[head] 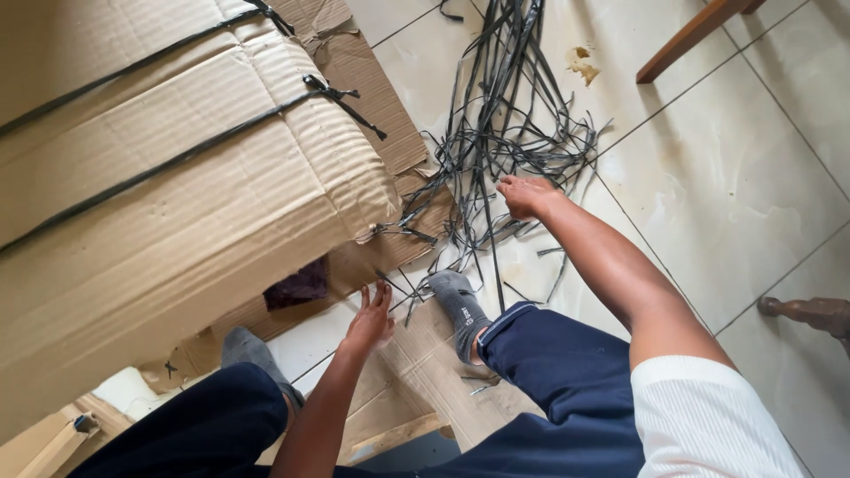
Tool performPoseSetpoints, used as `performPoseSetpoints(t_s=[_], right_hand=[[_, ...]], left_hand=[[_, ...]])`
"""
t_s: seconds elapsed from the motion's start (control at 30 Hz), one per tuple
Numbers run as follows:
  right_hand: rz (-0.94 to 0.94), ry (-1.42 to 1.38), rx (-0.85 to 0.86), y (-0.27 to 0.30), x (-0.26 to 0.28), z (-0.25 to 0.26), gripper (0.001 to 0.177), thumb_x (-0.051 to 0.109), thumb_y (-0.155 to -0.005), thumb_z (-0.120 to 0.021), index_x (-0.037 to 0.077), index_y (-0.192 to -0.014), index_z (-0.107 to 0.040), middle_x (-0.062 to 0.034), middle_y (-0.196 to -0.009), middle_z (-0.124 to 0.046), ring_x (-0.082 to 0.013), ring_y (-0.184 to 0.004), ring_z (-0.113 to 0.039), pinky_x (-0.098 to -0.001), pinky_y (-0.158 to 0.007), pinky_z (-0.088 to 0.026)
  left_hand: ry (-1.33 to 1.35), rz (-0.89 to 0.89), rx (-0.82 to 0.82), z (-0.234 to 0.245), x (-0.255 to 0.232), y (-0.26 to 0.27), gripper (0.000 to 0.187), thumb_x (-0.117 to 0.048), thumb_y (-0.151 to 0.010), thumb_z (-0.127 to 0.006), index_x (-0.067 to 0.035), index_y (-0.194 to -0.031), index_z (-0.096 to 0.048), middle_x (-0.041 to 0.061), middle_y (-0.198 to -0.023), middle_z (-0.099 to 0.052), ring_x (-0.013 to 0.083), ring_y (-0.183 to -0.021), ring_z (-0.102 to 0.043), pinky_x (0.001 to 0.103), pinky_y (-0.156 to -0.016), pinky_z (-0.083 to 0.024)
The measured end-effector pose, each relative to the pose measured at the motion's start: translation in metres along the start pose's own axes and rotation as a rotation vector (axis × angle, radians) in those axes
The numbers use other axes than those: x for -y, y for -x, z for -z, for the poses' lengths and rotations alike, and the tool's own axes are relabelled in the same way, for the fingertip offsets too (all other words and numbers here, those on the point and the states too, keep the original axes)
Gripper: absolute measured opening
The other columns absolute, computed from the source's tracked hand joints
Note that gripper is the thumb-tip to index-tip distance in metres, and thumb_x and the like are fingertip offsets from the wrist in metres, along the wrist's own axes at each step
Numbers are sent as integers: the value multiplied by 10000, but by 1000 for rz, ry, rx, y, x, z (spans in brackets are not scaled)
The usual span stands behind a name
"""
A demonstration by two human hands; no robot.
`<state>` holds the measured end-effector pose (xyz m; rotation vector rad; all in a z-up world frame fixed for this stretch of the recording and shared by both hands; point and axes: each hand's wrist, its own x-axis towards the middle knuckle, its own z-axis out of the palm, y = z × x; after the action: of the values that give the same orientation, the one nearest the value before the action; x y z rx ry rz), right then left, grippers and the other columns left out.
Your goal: Packaging a wooden chair using cardboard sheets and plastic tie strips.
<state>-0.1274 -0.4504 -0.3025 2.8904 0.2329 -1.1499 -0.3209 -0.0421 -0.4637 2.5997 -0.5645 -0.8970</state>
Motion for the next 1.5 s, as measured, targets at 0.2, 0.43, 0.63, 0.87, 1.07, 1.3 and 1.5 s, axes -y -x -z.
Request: performPoseSetpoints(t_s=[0.2,0.43,0.63,0.87,1.07,1.3,1.5], right_hand=[[-19,-63,-63,-45,-5,-18,666,17,-855,-531,178,-1500,-481,-43,-1659,-332,-323,-1406,-484,-437,-1128,-426],[-118,-121,-73,-57,5,-22,616,41,-866,-531,192,-1463,-512,-109,-1628,-350,-407,-1283,-569,-497,-1024,-498],[-145,-173,-213,-74,-3,-37,426,59,-885,-540,94,-1300,-627,-109,-1582,-458,-435,-1227,-613,-502,-1028,-501],[-153,-195,-196,-70,1,-42,476,33,-838,-532,180,-1270,-666,-104,-1508,-484,-410,-1275,-561,-508,-1013,-468],[-119,-56,-264,-65,8,-52,233,84,-860,-590,42,-1028,-746,-193,-1238,-688,-396,-1120,-687,-464,-939,-574],[-222,-316,-461,-68,16,-34,196,63,-900,-574,-2,-1049,-683,-290,-1017,-714,-491,-963,-689,-554,-837,-560],[-285,-311,-424,-99,7,-51,245,98,-852,-627,11,-1069,-703,-292,-1051,-726,-452,-1018,-711,-496,-910,-576]], left_hand=[[50,77,59,49,-38,18,966,-268,-865,-719,-57,-1603,-134,166,-1704,-73,531,-1526,-73,564,-1196,-315],[99,82,54,37,-30,17,995,-269,-868,-737,-66,-1616,-113,133,-1709,-47,529,-1532,-41,596,-1162,-376],[128,165,158,74,-47,23,1014,-306,-884,-738,-126,-1630,-74,62,-1732,17,447,-1572,13,585,-1173,-364],[127,196,195,72,-48,26,1041,-335,-893,-732,-154,-1640,-30,27,-1736,72,400,-1583,60,566,-1217,-312],[144,209,220,78,-51,27,1036,-322,-904,-722,-155,-1643,-16,26,-1739,92,388,-1587,84,574,-1224,-291],[195,209,215,79,-48,23,1055,-311,-884,-743,-152,-1642,-25,31,-1739,67,388,-1586,85,591,-1219,-290],[209,189,213,77,-46,27,1060,-309,-872,-759,-144,-1642,-50,48,-1736,34,406,-1585,61,586,-1197,-341]])
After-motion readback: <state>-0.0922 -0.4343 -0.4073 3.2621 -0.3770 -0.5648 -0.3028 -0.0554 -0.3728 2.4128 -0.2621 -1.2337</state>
